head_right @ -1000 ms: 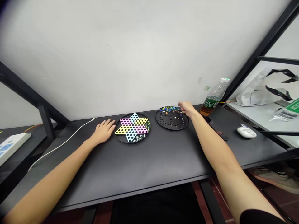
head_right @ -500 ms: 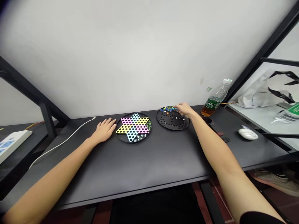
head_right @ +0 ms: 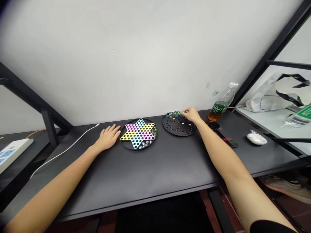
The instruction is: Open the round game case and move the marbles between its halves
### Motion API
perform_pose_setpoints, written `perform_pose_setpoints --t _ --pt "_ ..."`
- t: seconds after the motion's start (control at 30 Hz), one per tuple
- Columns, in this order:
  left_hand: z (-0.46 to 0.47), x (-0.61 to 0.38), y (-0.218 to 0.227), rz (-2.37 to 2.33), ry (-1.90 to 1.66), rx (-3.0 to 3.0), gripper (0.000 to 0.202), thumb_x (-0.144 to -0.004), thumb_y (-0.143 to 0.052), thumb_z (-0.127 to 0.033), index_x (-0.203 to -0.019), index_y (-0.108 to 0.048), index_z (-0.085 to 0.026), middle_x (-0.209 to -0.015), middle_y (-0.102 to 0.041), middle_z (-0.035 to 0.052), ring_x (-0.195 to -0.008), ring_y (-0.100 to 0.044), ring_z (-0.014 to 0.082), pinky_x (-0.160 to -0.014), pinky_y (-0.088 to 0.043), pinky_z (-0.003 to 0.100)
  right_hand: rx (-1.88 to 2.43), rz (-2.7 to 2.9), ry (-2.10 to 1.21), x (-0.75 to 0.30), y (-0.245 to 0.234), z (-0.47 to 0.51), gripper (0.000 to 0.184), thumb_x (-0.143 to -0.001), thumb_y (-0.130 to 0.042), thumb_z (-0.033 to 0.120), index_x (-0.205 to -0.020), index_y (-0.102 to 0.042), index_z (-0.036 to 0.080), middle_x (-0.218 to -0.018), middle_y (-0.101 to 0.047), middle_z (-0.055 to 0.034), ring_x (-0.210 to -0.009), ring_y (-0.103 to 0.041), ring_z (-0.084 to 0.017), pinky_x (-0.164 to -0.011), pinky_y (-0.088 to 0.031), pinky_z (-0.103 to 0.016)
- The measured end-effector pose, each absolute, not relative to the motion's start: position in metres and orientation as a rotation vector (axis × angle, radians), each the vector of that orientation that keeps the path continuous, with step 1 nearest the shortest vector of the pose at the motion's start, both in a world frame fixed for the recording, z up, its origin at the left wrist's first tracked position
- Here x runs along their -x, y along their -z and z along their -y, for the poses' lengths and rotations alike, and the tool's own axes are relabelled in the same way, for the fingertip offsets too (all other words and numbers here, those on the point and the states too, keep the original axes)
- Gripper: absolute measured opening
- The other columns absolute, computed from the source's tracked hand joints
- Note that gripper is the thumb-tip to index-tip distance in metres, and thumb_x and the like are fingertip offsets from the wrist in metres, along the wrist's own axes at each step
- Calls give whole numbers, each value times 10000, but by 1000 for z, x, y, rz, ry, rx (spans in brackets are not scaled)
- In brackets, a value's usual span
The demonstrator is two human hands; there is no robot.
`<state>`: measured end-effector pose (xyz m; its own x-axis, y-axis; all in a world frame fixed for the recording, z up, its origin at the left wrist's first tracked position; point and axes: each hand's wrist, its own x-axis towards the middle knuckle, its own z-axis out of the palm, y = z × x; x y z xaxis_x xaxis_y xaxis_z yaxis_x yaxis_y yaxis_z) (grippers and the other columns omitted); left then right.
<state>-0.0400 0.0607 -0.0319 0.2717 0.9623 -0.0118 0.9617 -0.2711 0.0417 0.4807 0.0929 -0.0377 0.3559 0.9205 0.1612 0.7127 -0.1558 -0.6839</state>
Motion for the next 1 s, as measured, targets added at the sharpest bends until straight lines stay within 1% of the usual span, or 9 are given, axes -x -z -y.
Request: perform_pose_setpoints --t 0.23,0.33,0.43,0.5,0.57,0.63,0.7,0.87,1.0 --pt "-59 39 29 -1870 -6 -2449 634 -1029 -136 -510 -1560 -354 -239 -1642 -291 106 -1510 -242 353 -1190 -220 579 2065 1758 -198 -487 46 -98 214 -727 -759 366 -873 -768 211 -710 -664 -24 -706 -604 -193 -677 -443 -279" --pt "-59 39 28 -1871 11 -2471 618 -1030 -155 -480 -1561 -348 -230 -1642 -288 110 -1507 -247 356 -1189 -226 577 2067 1761 -164 -486 48 -98 181 -729 -746 331 -862 -764 210 -752 -683 -35 -741 -618 -198 -690 -449 -275" --pt "-59 39 30 -1873 31 -2502 612 -1024 -197 -463 -1564 -341 -215 -1643 -282 124 -1502 -253 369 -1185 -230 580 2042 1681 -208 -483 48 -97 121 -707 -750 289 -782 -734 196 -675 -648 -24 -705 -599 -187 -655 -437 -263" --pt "-60 39 31 -1879 43 -2511 607 -1020 -215 -457 -1565 -339 -218 -1642 -284 125 -1500 -259 369 -1183 -235 578 2010 1508 -345 -480 45 -97 127 -681 -771 269 -723 -688 183 -568 -575 -1 -602 -546 -156 -567 -403 -245" --pt "-61 40 33 -1882 41 -2516 604 -1019 -222 -458 -1565 -338 -225 -1641 -289 122 -1501 -260 365 -1183 -238 576 1871 1240 -624 -479 39 -95 196 -670 -791 270 -698 -617 185 -477 -446 48 -472 -415 -103 -450 -313 -220" --pt "-62 41 34 -1880 33 -2520 603 -1019 -221 -461 -1564 -340 -231 -1640 -291 120 -1502 -258 362 -1183 -237 574 1674 1028 -892 -481 30 -91 247 -710 -765 303 -707 -538 205 -456 -304 100 -409 -258 -68 -379 -204 -199" --pt "-62 41 34 -1878 30 -2522 604 -1019 -220 -464 -1563 -342 -230 -1640 -291 120 -1502 -257 362 -1185 -235 572 1468 922 -1120 -487 19 -85 263 -778 -688 328 -709 -456 227 -481 -211 116 -404 -173 -65 -349 -155 -182" --pt "-61 39 32 -1882 41 -2514 608 -1018 -217 -458 -1564 -339 -219 -1641 -287 123 -1502 -256 366 -1187 -234 572 1049 741 -1482 -499 3 -67 172 -816 -539 310 -733 -414 225 -557 -270 76 -423 -196 -79 -324 -226 -157" --pt "-60 38 31 -1886 46 -2515 608 -1017 -222 -454 -1565 -336 -218 -1640 -289 125 -1502 -258 363 -1185 -239 572 1143 683 -1499 -497 7 -69 195 -827 -512 318 -710 -384 228 -572 -315 53 -429 -218 -85 -315 -208 -160"
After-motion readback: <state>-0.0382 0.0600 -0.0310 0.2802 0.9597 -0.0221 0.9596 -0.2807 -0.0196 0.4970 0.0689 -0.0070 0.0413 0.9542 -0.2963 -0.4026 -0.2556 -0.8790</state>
